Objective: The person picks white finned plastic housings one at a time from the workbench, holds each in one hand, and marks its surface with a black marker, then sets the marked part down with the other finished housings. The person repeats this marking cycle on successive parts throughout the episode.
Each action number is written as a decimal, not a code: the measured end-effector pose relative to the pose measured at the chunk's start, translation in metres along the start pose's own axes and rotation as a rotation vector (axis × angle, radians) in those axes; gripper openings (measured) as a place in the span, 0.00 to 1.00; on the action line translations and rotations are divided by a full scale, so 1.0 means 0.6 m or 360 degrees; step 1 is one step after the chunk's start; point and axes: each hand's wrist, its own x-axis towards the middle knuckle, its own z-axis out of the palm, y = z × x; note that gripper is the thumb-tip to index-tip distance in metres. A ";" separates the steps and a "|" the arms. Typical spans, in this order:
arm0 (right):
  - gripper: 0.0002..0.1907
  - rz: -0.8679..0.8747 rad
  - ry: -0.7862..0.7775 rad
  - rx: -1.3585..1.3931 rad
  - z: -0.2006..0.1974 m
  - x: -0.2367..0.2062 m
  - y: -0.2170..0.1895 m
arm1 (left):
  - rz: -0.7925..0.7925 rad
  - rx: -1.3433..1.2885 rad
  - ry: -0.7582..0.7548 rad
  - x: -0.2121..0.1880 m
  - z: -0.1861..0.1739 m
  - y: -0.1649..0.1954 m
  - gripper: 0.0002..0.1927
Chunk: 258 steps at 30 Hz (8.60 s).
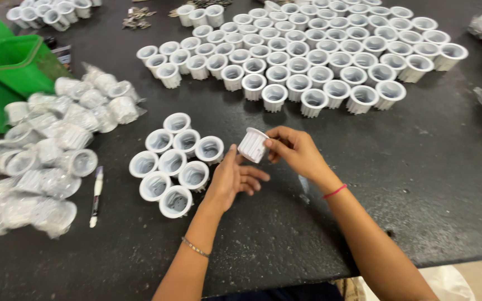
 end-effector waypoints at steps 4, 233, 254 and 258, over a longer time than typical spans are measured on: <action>0.10 0.0073 0.0292 -0.0778 -0.083 -0.009 -0.001 | 0.0080 0.0263 0.0246 -0.006 0.023 0.014 0.34; 0.17 -0.0535 0.0913 -0.1418 -0.163 0.010 0.005 | 0.1165 0.0427 0.1014 -0.102 -0.137 0.100 0.10; 0.10 0.0099 -0.0430 0.0436 0.099 0.035 0.100 | 0.1170 0.0527 0.0897 -0.076 -0.125 0.071 0.09; 0.11 0.0121 -0.0391 0.0634 0.041 0.028 0.113 | 0.0997 0.0669 0.0721 -0.058 -0.075 0.054 0.09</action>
